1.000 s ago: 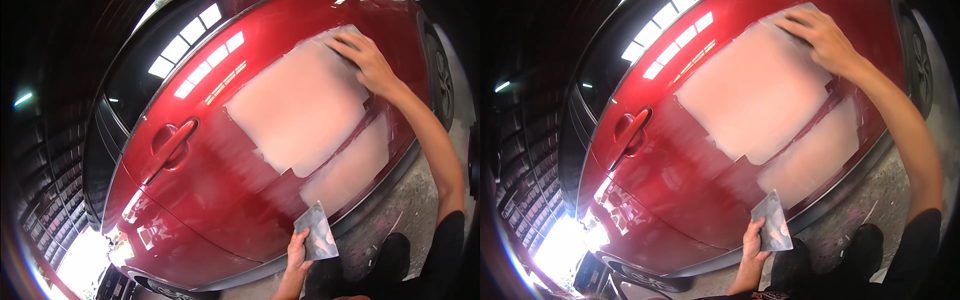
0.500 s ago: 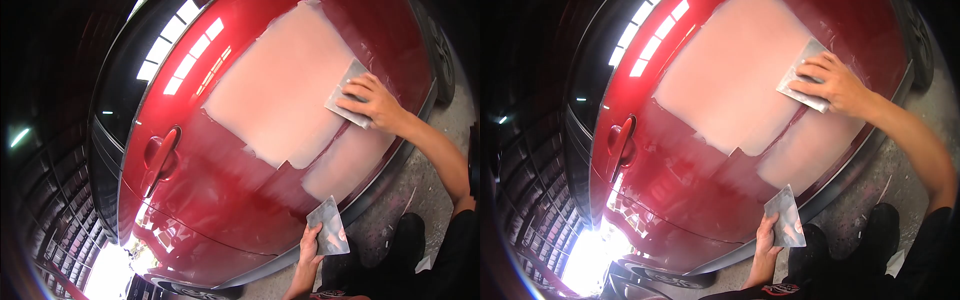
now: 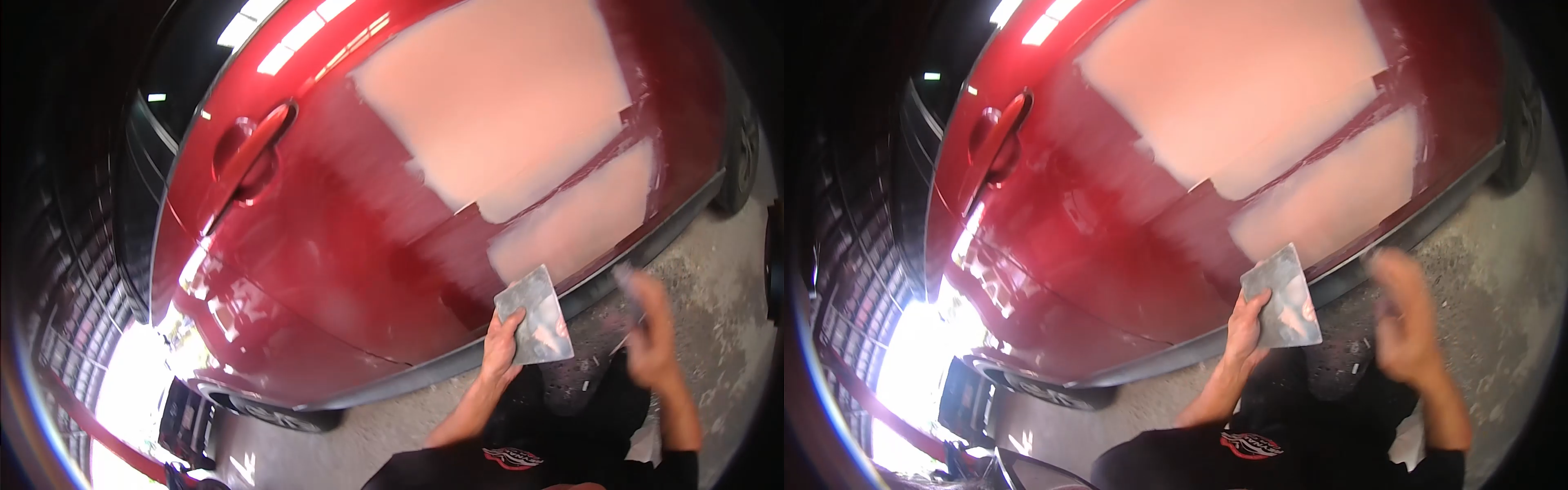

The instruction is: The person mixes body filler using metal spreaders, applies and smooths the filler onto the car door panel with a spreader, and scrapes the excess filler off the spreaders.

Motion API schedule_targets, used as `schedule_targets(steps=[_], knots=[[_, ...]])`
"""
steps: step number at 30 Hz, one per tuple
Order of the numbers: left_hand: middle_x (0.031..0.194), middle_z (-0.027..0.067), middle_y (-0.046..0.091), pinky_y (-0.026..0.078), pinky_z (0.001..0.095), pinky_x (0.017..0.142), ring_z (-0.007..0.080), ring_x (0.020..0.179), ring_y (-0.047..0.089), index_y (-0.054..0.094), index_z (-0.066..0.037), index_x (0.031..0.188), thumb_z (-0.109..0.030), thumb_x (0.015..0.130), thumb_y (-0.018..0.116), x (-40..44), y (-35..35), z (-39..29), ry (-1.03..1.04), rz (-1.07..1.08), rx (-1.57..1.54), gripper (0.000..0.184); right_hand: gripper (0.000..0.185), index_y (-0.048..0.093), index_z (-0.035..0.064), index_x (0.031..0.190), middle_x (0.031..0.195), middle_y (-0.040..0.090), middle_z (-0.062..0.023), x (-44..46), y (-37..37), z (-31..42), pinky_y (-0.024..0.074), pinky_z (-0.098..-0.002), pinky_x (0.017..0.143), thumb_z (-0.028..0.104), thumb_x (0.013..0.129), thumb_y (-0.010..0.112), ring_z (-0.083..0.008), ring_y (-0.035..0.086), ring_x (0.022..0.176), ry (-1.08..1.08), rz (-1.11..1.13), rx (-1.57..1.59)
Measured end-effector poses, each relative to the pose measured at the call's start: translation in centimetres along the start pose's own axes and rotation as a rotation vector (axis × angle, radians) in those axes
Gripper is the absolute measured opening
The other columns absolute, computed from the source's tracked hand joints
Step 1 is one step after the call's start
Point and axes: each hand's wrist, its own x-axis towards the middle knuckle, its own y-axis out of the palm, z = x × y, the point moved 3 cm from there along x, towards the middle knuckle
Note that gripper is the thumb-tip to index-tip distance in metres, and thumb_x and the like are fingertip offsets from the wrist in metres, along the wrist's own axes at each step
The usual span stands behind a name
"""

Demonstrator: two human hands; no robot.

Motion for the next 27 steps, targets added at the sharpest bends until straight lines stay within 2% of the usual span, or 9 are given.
schedule_targets(steps=[2,5,8,11,14,18,21,24,27], knots=[[0.111,0.0099,0.057,0.049,0.0333,0.084,0.0197,0.099,0.058,0.043,-0.003,0.123,-0.006,0.09,0.049,0.4,0.3,0.1,0.0,-0.022,-0.003,0.033,0.056,0.053,0.0069,0.118,0.118,0.05,-0.0166,-2.4,3.7,2.0,0.0363,-0.0475,0.099,-0.005,0.064,0.059,-0.0338,0.048,0.112,-0.373,0.239,-0.088],[0.101,0.0062,0.06,0.048,0.0276,0.081,0.0142,0.091,0.058,0.048,-0.002,0.117,-0.007,0.088,0.052,0.5,1.4,-0.4,0.101,0.059,0.124,0.029,0.053,0.057,0.0082,0.112,0.112,0.052,-0.0149,-3.4,5.5,0.8,0.0382,-0.0499,0.094,-0.001,0.061,0.065,-0.0337,0.049,0.107,-0.378,0.275,-0.332],[0.104,0.0066,0.059,0.048,0.0292,0.081,0.0145,0.092,0.058,0.047,-0.003,0.117,-0.007,0.088,0.053,0.1,1.6,-4.1,0.129,0.035,0.173,0.03,0.051,0.06,0.0084,0.11,0.11,0.053,-0.0133,-1.5,3.9,0.4,0.039,-0.0487,0.091,0.003,0.06,0.069,-0.0334,0.049,0.104,-0.305,0.319,-0.484],[0.111,0.0072,0.055,0.046,0.031,0.084,0.0155,0.097,0.055,0.043,-0.005,0.122,-0.009,0.089,0.053,-0.5,1.5,-6.4,0.343,0.067,0.167,0.036,0.049,0.062,0.0088,0.108,0.109,0.054,-0.0118,-0.1,2.8,-0.3,0.0393,-0.0471,0.09,0.003,0.06,0.07,-0.033,0.049,0.104,-0.246,0.24,-0.616],[0.115,0.007,0.054,0.043,0.0284,0.088,0.0129,0.102,0.052,0.039,-0.002,0.131,-0.012,0.091,0.052,-0.2,0.0,-6.1,0.368,0.088,0.341,0.043,0.046,0.064,0.0096,0.106,0.11,0.054,-0.0117,2.4,2.7,3.1,0.0392,-0.0459,0.089,0.005,0.061,0.07,-0.033,0.049,0.105,-0.301,0.14,-0.517],[0.124,0.01,0.05,0.033,0.0307,0.1,0.0153,0.114,0.046,0.038,0.002,0.132,-0.013,0.093,0.049,-1.1,0.6,-6.0,0.483,0.134,0.454,0.043,0.043,0.067,0.0112,0.103,0.11,0.055,-0.0104,2.8,4.3,4.4,0.0378,-0.0481,0.089,0.012,0.06,0.066,-0.0326,0.049,0.106,-0.412,0.299,-0.559],[0.125,0.0106,0.049,0.033,0.031,0.1,0.0164,0.115,0.046,0.037,0.002,0.132,-0.012,0.093,0.049,-2.6,1.6,-6.1,0.602,0.099,0.65,0.043,0.05,0.065,0.0143,0.107,0.111,0.054,-0.009,1.5,6.1,3.5,0.0362,-0.05,0.089,0.013,0.057,0.064,-0.0322,0.048,0.105,-0.392,0.329,-0.539],[0.125,0.011,0.049,0.034,0.0316,0.1,0.0173,0.115,0.046,0.037,0.003,0.132,-0.009,0.092,0.049,-2.4,0.1,-5.8,0.694,-0.011,0.579,0.043,0.06,0.063,0.0172,0.111,0.112,0.053,-0.0091,-0.2,7.2,2.7,0.0356,-0.0494,0.09,0.011,0.052,0.067,-0.0316,0.048,0.106,-0.347,0.403,-0.458],[0.121,0.0136,0.051,0.043,0.0362,0.094,0.0231,0.108,0.053,0.037,-0.002,0.131,-0.006,0.088,0.05,-2.9,-2.4,-7.7,0.791,-0.131,0.293,0.045,0.059,0.063,0.0165,0.112,0.112,0.053,-0.0093,-0.2,7.6,0.9,0.0356,-0.0492,0.091,0.009,0.054,0.069,-0.0315,0.048,0.107,-0.3,0.483,-0.463]])
